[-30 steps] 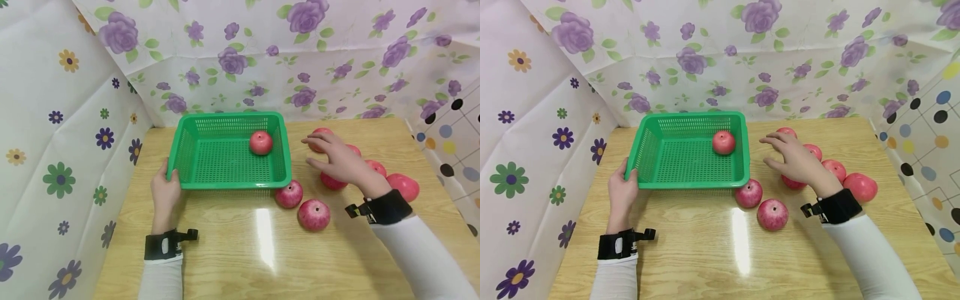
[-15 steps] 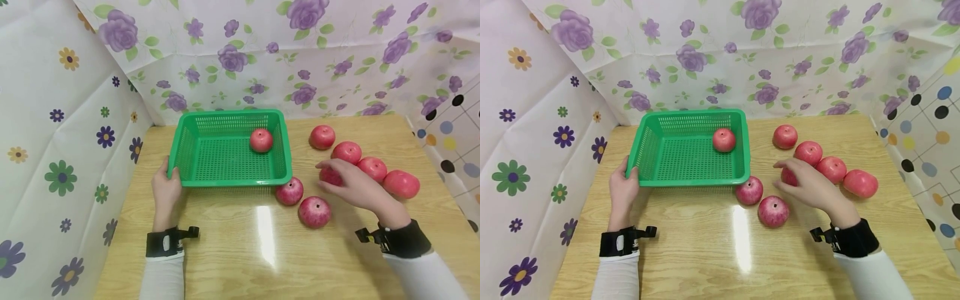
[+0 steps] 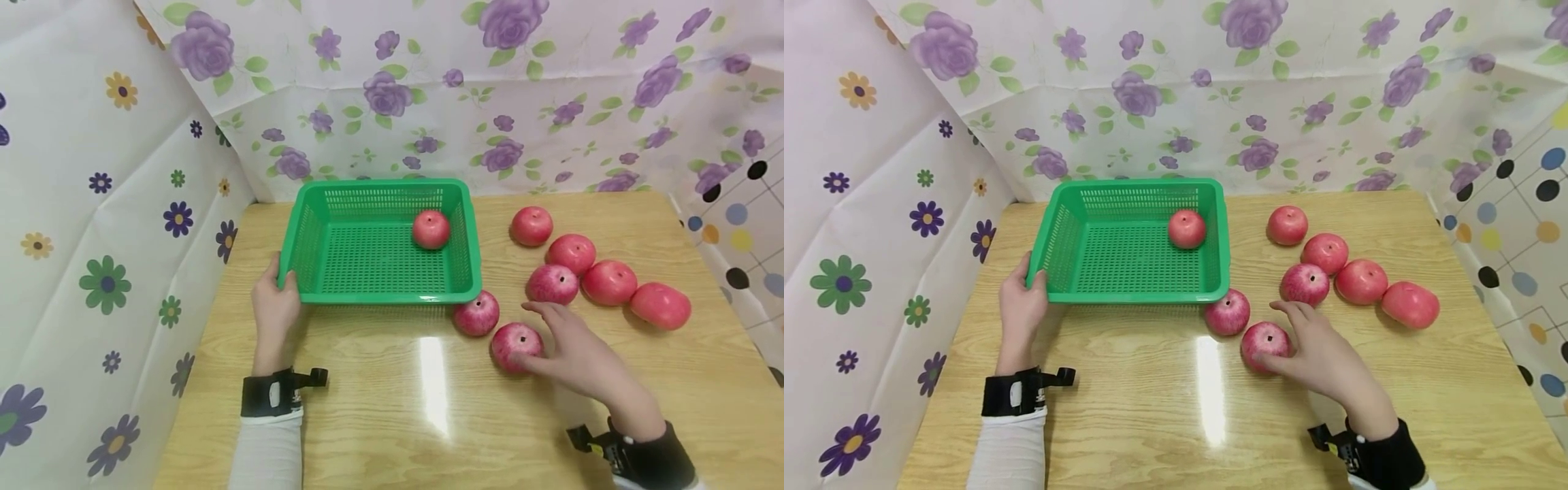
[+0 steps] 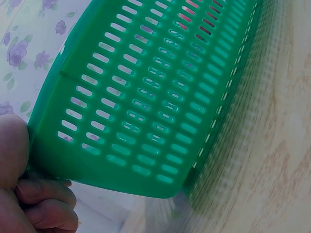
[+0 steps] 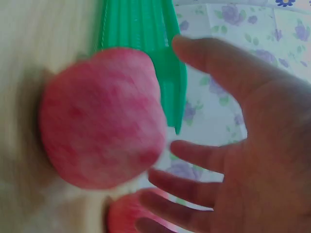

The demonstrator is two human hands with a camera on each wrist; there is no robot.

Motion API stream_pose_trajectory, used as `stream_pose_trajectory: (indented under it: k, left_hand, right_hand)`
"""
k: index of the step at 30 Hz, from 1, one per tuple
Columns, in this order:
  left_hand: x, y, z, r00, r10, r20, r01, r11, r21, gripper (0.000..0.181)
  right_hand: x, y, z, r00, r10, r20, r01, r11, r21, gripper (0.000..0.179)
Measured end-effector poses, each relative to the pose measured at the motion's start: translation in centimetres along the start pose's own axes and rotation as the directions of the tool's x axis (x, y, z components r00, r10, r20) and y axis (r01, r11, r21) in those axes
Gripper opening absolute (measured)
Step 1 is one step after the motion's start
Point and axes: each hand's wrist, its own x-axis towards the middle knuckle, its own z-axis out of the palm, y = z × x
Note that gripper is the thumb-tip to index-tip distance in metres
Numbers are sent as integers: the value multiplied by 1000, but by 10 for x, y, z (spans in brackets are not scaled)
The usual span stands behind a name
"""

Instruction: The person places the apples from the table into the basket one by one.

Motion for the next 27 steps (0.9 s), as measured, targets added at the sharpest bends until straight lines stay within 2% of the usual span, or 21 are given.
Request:
stream_pose_trajectory:
  k: [4,8,12,16,22,27]
  left_hand:
    - [1,-1,1,1000,3,-1,-3,1000,6,52]
    - [1,-1,1,1000,-2,2,2,1000,3,52]
    - [1,-1,1,1000,-4,-1,4,1000,6,52]
    - [1,-1,0,1000,5,-12,-5,1000,11,52]
    - [2,0,0,1000,-7,-1,7,1000,12,52]
    - [1,0,0,1000,-9,7,9,1000,6,53]
  right_hand:
    - [-8,-6,17,998,-10,-60,13,998,64,96]
    - [-14,-9,31,996,12,-87,-1,993,120,90]
    - [-15,-9,38,995,27,-99,-19,997,80,82]
    - [-12,-9,43,995,36,-92,-33,999,40,83]
    - [-10,-7,53,994,87,-62,-82,994,66,81]
    - [-12,-5,60,991,95,-95,-86,991,103,76]
